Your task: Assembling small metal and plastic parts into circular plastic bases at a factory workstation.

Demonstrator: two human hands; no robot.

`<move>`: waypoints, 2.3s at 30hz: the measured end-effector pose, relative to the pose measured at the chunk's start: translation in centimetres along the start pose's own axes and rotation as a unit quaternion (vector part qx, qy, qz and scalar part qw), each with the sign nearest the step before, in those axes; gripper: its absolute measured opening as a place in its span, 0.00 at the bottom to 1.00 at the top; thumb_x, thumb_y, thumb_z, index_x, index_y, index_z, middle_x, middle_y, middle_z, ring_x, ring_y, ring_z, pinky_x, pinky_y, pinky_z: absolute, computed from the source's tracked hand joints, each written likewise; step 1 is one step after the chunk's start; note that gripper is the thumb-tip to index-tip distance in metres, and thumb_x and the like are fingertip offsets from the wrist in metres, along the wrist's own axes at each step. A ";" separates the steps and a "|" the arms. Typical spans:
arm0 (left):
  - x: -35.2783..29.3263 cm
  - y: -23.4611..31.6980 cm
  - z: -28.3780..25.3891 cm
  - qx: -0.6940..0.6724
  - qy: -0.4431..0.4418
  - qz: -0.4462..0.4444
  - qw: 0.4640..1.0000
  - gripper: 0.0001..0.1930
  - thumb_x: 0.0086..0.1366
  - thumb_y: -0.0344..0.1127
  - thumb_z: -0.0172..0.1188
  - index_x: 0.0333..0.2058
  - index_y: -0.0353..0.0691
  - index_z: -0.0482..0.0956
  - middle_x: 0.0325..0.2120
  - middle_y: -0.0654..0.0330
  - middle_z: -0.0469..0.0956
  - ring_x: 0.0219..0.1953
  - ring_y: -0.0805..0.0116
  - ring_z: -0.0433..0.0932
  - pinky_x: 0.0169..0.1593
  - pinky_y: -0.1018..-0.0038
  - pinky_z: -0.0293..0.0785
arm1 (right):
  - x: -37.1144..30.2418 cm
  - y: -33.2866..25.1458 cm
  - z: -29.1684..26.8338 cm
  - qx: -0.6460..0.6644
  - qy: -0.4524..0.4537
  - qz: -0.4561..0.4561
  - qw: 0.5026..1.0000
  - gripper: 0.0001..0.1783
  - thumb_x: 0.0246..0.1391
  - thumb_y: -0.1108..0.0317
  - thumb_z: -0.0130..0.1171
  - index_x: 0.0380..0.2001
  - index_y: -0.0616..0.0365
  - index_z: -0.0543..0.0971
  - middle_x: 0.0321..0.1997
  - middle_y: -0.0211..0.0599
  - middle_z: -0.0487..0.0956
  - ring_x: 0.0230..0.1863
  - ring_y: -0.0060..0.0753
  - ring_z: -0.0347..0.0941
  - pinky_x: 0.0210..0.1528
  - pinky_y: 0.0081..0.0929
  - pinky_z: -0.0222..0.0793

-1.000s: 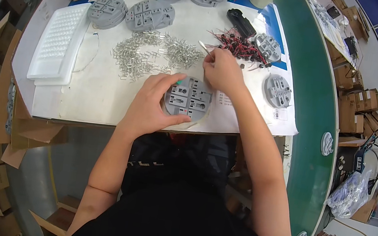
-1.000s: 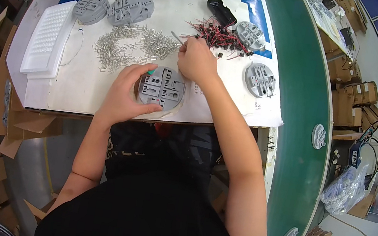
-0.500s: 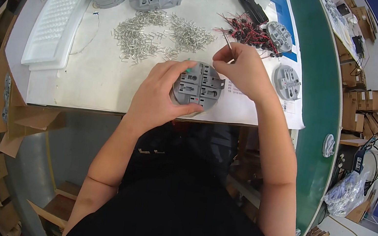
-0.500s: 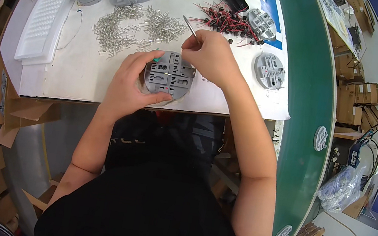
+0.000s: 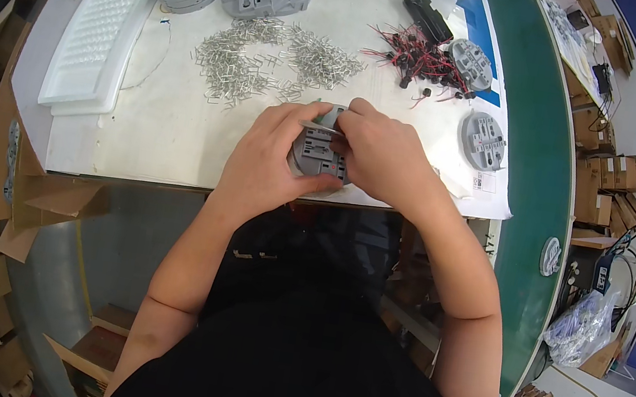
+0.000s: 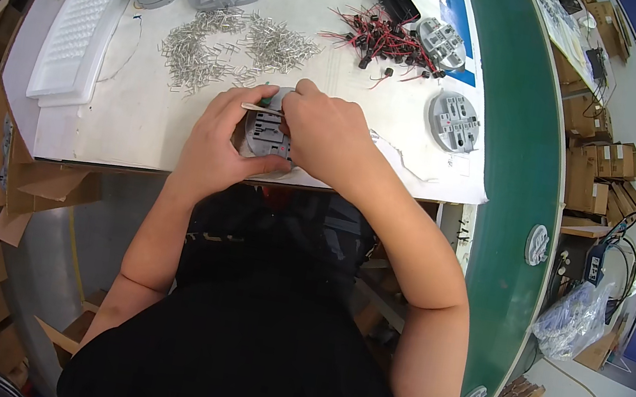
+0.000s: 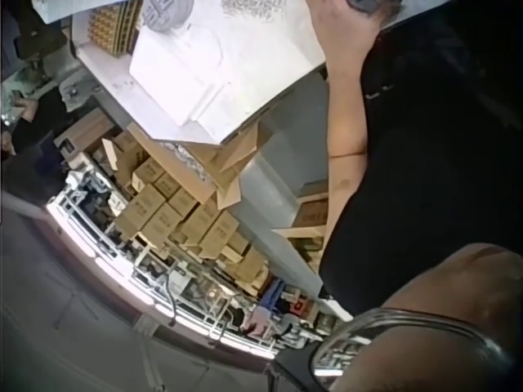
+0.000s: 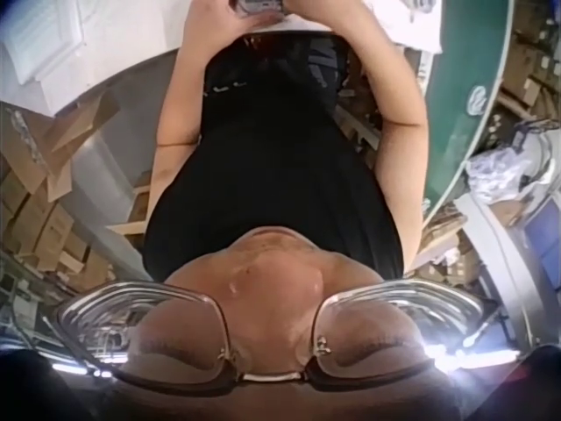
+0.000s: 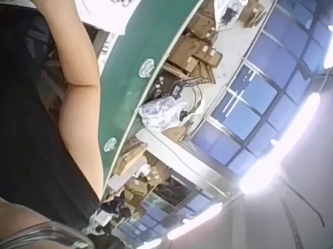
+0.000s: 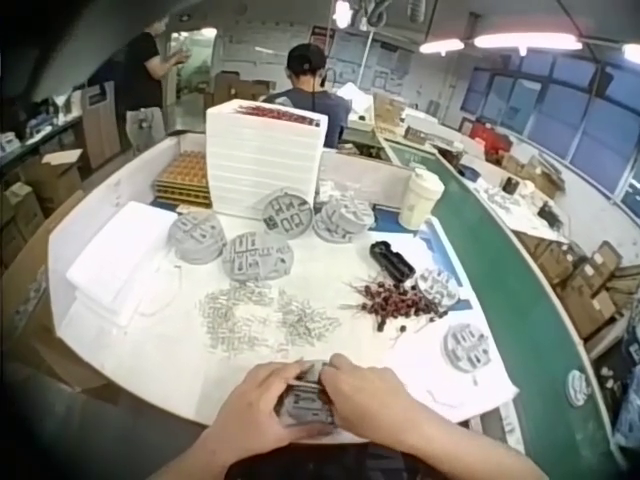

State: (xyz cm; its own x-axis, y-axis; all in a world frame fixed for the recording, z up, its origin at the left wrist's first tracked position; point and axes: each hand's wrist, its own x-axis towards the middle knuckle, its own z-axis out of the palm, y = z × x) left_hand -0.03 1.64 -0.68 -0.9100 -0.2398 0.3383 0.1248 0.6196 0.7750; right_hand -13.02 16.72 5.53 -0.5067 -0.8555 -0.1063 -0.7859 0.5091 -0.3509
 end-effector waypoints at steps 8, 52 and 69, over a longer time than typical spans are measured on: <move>-0.2 0.2 -0.2 -0.023 -0.013 -0.025 0.999 0.45 0.47 0.45 0.84 0.64 0.44 0.74 0.56 0.52 0.78 0.59 0.48 0.76 0.62 0.57 0.74 | 0.1 2.9 -0.9 0.206 0.109 0.007 0.973 0.07 0.60 0.72 0.63 0.37 0.66 0.79 0.38 0.44 0.82 0.33 0.42 0.80 0.38 0.38 0.76; 0.0 0.0 0.1 0.011 0.004 0.017 1.000 0.43 0.50 0.48 0.82 0.63 0.44 0.75 0.56 0.53 0.78 0.59 0.50 0.77 0.62 0.59 0.75 | 1.8 2.9 1.3 0.142 0.102 0.140 0.974 0.20 0.56 0.54 0.71 0.33 0.64 0.84 0.37 0.50 0.82 0.40 0.52 0.83 0.43 0.43 0.77; 1.6 0.1 -0.7 -0.052 0.030 0.019 0.998 0.27 0.61 0.39 0.75 0.58 0.41 0.79 0.45 0.51 0.83 0.48 0.50 0.82 0.54 0.59 0.79 | -5.1 3.8 3.8 0.037 0.240 -0.025 0.970 0.21 0.58 0.67 0.71 0.56 0.48 0.85 0.50 0.31 0.84 0.31 0.39 0.84 0.31 0.35 0.79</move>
State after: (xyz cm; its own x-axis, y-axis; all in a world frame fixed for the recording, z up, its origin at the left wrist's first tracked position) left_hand -1.18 0.77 0.27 -0.8792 -0.2631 0.3972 0.2025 0.5483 0.8114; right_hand -12.07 22.63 1.16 -0.5888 -0.7281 0.3511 -0.7952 0.4440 -0.4129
